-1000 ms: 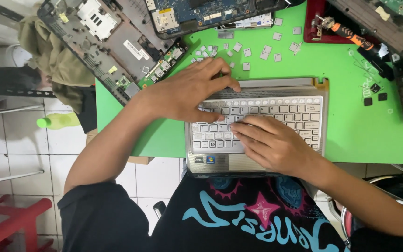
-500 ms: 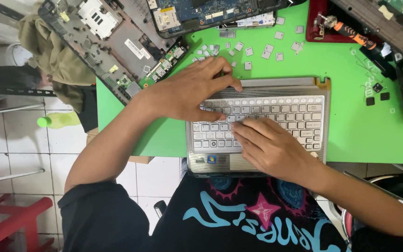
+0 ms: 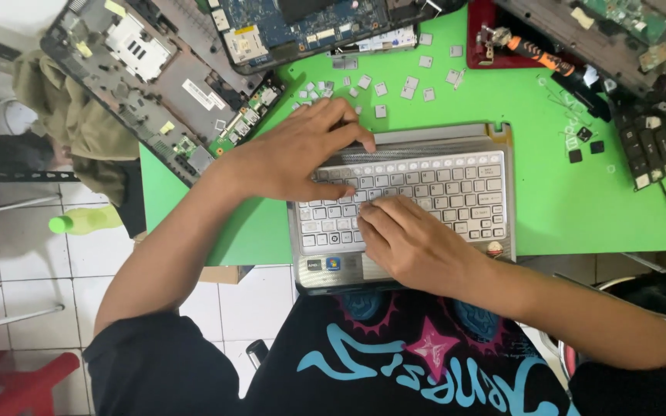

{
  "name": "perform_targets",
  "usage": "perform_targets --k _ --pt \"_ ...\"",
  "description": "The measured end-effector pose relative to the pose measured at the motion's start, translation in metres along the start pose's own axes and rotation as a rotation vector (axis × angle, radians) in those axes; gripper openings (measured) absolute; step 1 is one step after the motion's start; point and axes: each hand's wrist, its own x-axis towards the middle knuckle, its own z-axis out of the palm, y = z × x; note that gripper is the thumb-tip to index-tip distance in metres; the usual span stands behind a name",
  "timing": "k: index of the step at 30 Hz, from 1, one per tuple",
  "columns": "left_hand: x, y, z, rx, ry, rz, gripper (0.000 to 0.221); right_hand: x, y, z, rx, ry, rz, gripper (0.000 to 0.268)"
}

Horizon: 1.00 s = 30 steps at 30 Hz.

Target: A person is repairing a laptop keyboard by organizing and installing small key hinges and retainers.

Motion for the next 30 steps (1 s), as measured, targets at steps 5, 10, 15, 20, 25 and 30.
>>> perform_targets --k 5,10,15,20,25,30 --pt "0.003 0.003 0.0 -0.008 0.015 -0.01 0.052 -0.008 -0.006 0.011 0.052 0.073 0.072 0.03" --pt "0.003 0.006 -0.004 -0.032 0.013 -0.071 0.054 -0.02 -0.013 0.036 0.197 0.148 0.154 0.024" --pt "0.004 0.012 -0.011 -0.046 -0.029 -0.106 0.052 -0.024 -0.011 0.036 0.222 0.089 0.189 0.023" --pt "0.002 0.009 -0.004 0.012 0.016 -0.079 0.05 -0.023 -0.001 0.019 0.259 0.001 0.18 0.026" --pt "0.004 0.009 0.006 0.17 0.096 -0.044 0.04 -0.015 0.03 -0.003 0.333 -0.188 0.171 0.033" --pt "0.005 0.009 0.005 0.191 0.086 -0.099 0.041 -0.012 0.103 -0.011 0.458 -0.085 0.22 0.024"
